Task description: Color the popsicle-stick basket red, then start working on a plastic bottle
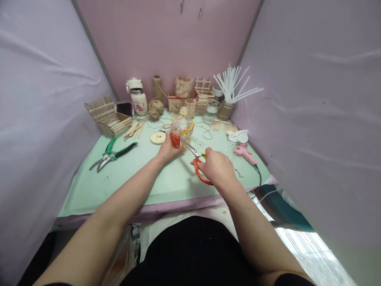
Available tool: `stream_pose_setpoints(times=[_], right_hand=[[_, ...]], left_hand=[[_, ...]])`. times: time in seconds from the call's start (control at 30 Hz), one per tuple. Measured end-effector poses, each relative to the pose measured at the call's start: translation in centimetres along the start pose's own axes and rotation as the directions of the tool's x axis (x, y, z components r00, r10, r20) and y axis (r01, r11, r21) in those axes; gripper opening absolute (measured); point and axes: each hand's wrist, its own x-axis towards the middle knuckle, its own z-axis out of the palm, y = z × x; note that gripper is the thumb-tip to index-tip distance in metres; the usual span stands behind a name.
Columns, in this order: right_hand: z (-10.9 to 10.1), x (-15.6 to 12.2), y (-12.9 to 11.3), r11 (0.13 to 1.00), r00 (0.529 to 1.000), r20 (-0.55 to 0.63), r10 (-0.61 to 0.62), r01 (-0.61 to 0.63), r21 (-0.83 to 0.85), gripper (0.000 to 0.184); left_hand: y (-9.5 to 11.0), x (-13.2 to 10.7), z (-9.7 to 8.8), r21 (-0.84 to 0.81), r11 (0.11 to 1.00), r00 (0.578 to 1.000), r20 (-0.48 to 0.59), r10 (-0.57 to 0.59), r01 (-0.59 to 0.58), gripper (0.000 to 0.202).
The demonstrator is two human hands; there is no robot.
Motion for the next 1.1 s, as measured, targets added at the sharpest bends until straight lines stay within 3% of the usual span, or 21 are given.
stream_pose_setpoints(times=[0.43, 0.63, 0.8, 0.87, 0.97, 1.1], right_hand=[[1.1, 0.6, 0.3, 0.999, 0.999, -0.027, -0.024, 0.025, 0.032, 0.045], [1.8, 0.4, 3.1, 0.972, 0.999, -0.036, -0.014, 0.022, 0.234, 0.038], [3.0, 4.7, 5.4, 0.940, 0.966, -0.197, 0.169, -0.098, 0.326, 0.039], [3.9, 7.3, 5.4, 0.935, 0.966, -0.164, 0.201, -0.140, 0.325, 0.038], [5.5, 10.2, 4.7, 0.934, 0.967, -0.111, 0.229, -0.186, 0.306, 0.042], [7.2, 11.2, 3.3, 0.957, 0.975, -0.091, 0.201, -0.175, 0.230, 0.042]], left_hand=[[-0.1, 0.0, -0.1, -0.015, 1.000, 1.000, -0.017, -0.020, 0.020, 0.108], [-0.5, 0.1, 0.0, -0.091, 0.996, 1.000, -0.011, -0.020, 0.019, 0.111], [0.1, 0.6, -0.2, -0.166, 0.984, 0.996, -0.048, -0.075, 0.066, 0.112], [0.6, 0.7, -0.6, -0.215, 0.971, 0.992, -0.048, -0.114, 0.101, 0.112], [1.2, 0.6, -1.3, -0.332, 0.922, 0.979, 0.039, -0.198, 0.200, 0.106], [1.8, 0.3, -1.6, -0.498, 0.813, 0.953, 0.163, -0.255, 0.303, 0.103]])
